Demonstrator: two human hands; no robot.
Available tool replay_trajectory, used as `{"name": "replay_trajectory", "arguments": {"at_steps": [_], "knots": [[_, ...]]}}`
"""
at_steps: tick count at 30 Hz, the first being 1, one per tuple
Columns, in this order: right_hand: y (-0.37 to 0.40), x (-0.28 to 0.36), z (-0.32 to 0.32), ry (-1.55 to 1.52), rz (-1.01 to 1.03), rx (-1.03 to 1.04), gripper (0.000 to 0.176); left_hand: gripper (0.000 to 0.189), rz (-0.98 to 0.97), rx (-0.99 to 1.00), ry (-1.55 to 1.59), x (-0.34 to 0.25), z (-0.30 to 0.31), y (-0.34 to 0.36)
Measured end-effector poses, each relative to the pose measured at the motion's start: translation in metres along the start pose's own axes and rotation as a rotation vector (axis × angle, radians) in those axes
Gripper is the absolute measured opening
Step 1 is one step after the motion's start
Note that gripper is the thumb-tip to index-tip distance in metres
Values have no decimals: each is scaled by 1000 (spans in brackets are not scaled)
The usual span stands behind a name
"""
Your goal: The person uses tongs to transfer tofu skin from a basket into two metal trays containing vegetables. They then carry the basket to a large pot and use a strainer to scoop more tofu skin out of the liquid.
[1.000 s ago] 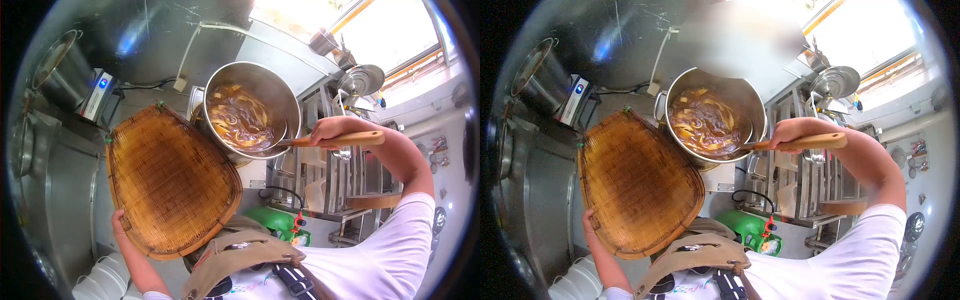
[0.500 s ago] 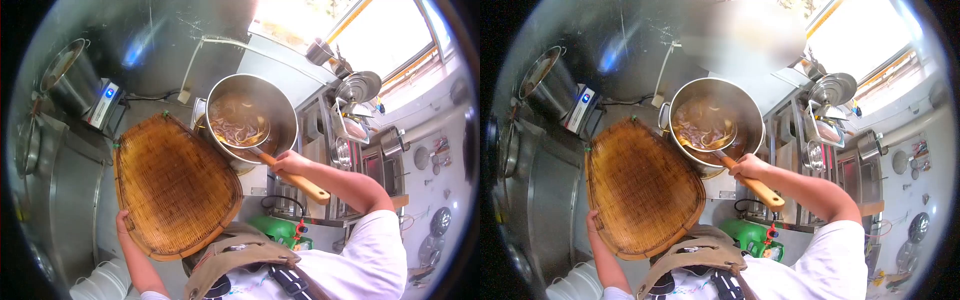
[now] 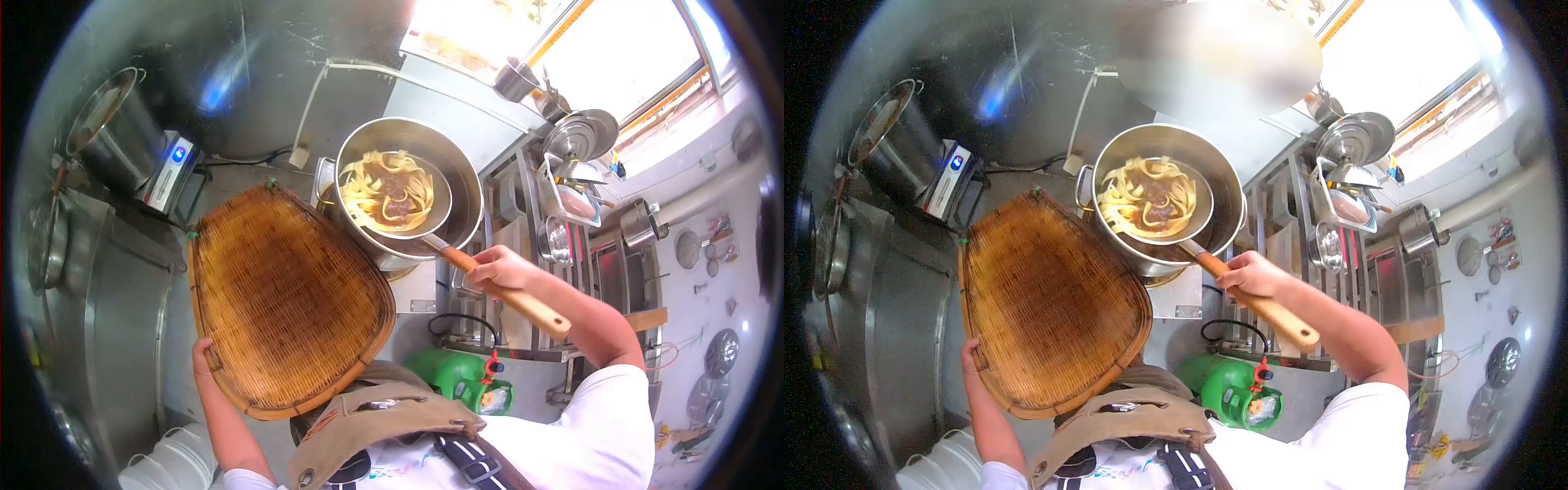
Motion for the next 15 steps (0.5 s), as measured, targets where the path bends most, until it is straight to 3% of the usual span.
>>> {"name": "replay_trajectory", "arguments": {"at_steps": [5, 8, 10, 12, 15], "knots": [[3, 36, 42, 442, -123, 62, 28, 59, 8, 70, -1, -2, -24, 6], [-20, 46, 69, 1055, -89, 214, 32, 60, 24, 72, 37, 0, -31, 9], [-28, 46, 71, 1248, -46, 244, 34, 60, 21, 72, 66, 2, -29, 7], [-41, 37, 69, 1333, -7, 290, 35, 59, 20, 57, 80, 4, -30, 6], [-48, 48, 25, 1145, 37, 315, 31, 59, -2, 3, 67, -1, -24, 10]]}}
Point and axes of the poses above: each hand's wrist, its own y-axis away from the middle knuckle, its own z-axis out of the back of the hand, x = y × z, the point moved 10 cm from there along -y, towards the middle knuckle, and after that the axes turned 10 degrees about z, right-handed, at the moved point
